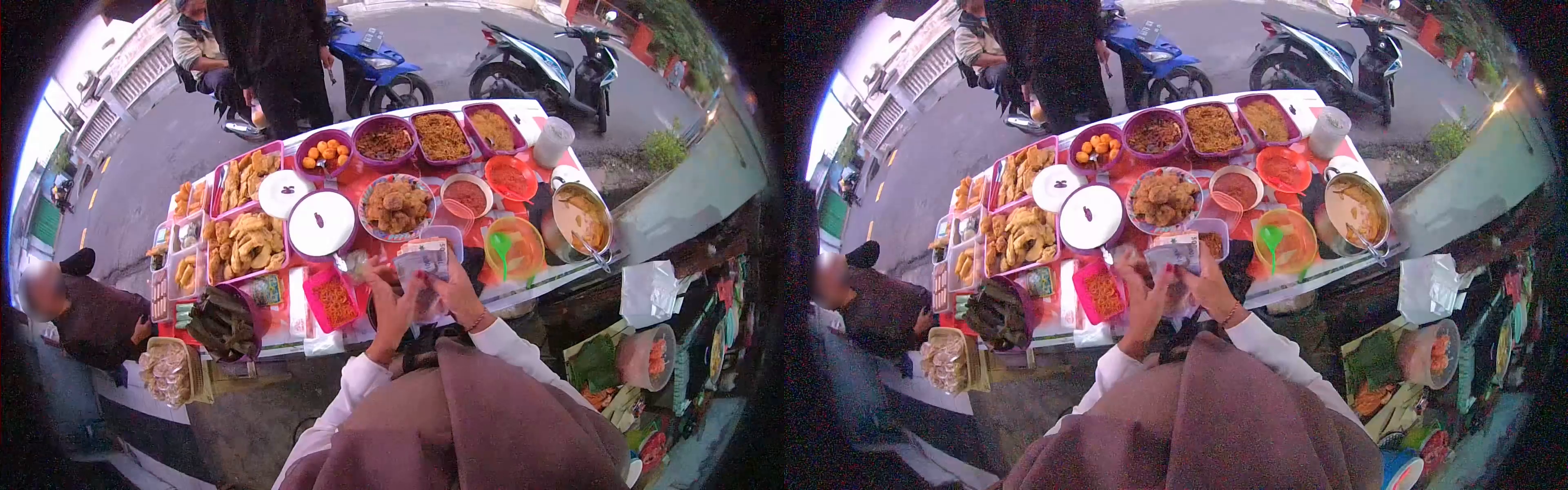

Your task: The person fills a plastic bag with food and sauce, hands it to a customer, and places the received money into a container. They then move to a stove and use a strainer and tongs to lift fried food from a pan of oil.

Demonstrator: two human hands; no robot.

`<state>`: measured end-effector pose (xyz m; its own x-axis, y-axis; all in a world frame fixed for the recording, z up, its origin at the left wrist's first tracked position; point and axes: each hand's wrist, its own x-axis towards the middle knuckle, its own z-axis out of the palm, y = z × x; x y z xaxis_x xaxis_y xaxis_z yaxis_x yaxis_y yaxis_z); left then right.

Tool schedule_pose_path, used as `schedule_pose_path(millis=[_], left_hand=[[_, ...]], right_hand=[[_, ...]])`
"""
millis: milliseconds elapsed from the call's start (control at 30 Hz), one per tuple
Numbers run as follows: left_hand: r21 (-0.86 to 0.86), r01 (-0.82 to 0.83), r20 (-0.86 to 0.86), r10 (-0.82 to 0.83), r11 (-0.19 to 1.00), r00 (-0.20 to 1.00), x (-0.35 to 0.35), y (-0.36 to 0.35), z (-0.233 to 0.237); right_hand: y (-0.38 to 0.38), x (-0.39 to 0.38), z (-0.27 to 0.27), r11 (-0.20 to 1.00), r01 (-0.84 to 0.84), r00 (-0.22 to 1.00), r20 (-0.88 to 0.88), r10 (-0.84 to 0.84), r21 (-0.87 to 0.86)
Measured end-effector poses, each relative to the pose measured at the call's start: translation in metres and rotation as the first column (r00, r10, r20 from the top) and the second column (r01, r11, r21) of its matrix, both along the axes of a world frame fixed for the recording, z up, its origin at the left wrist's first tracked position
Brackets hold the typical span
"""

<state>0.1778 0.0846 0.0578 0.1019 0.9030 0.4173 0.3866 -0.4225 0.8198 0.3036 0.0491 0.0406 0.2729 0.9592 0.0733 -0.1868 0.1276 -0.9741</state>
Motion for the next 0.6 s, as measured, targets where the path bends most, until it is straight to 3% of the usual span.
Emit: schedule_pose_path(millis=[33,67,100,133,167,200,233,267,300,333,400,467,533,567,600], left_hand=[[-0.428,0.407,0.474,-0.184,0.807,0.861,-0.003,0.0,-0.018],[-0.485,0.809,0.85,-0.039,0.333,0.526,-0.005,0.0,-0.024],[-0.538,0.84,0.843,0.046,0.076,0.536,-0.009,0.003,-0.03],[-0.535,0.841,0.845,0.044,0.08,0.534,-0.006,-0.001,-0.036],[-0.562,0.795,0.827,0.126,0.228,0.548,0.001,-0.01,-0.021],[-0.584,0.725,0.81,0.209,0.365,0.548,0.004,-0.014,-0.012],[-0.468,0.776,0.882,0.179,0.422,0.435,0.003,-0.008,-0.025],[-0.463,0.776,0.885,0.177,0.427,0.431,0.002,-0.004,-0.025],[-0.494,0.745,0.868,0.209,0.448,0.45,0.0,-0.001,-0.024],[-0.526,0.711,0.849,0.243,0.466,0.468,-0.003,0.001,-0.023],[-0.55,0.663,0.832,0.265,0.508,0.487,-0.007,0.002,-0.01],[-0.46,0.696,0.861,0.085,0.55,0.502,-0.014,-0.003,0.005],[-0.472,0.642,0.822,0.039,0.604,0.568,-0.011,0.0,-0.022],[-0.479,0.582,0.774,0.003,0.657,0.633,-0.012,0.002,-0.022],[-0.477,0.583,0.774,-0.001,0.658,0.633,-0.016,0.002,-0.022]], right_hand=[[0.003,0.002,-0.001,0.998,-0.053,0.992,-0.112,0.054,0.015],[0.002,-0.002,-0.003,0.999,-0.052,0.992,-0.112,0.053,0.016],[-0.001,-0.007,-0.006,0.999,0.0,0.986,0.164,-0.006,0.041],[0.0,-0.011,-0.008,0.996,0.042,0.902,0.426,-0.073,0.081],[-0.002,-0.014,0.022,0.957,0.173,0.391,0.876,-0.284,0.233],[0.001,-0.013,0.022,0.956,0.174,0.39,0.875,-0.287,0.236],[0.002,-0.009,0.022,0.948,0.273,0.418,0.868,-0.268,0.162],[0.004,-0.006,0.021,0.928,0.363,0.447,0.858,-0.252,0.083],[0.008,-0.003,0.011,0.955,0.282,0.719,0.637,-0.277,0.095],[0.006,-0.002,0.002,0.956,0.276,0.72,0.638,-0.272,0.096],[0.006,-0.01,0.014,0.996,0.046,0.923,0.378,-0.073,0.078],[0.008,-0.019,0.015,0.992,0.088,0.916,0.382,-0.118,0.094],[0.014,-0.023,0.003,0.987,0.082,0.974,0.219,-0.05,-0.139],[0.014,-0.029,0.016,0.988,0.121,0.992,0.038,-0.118,-0.096],[0.016,-0.03,0.02,0.988,0.123,0.992,0.037,-0.12,-0.093]])
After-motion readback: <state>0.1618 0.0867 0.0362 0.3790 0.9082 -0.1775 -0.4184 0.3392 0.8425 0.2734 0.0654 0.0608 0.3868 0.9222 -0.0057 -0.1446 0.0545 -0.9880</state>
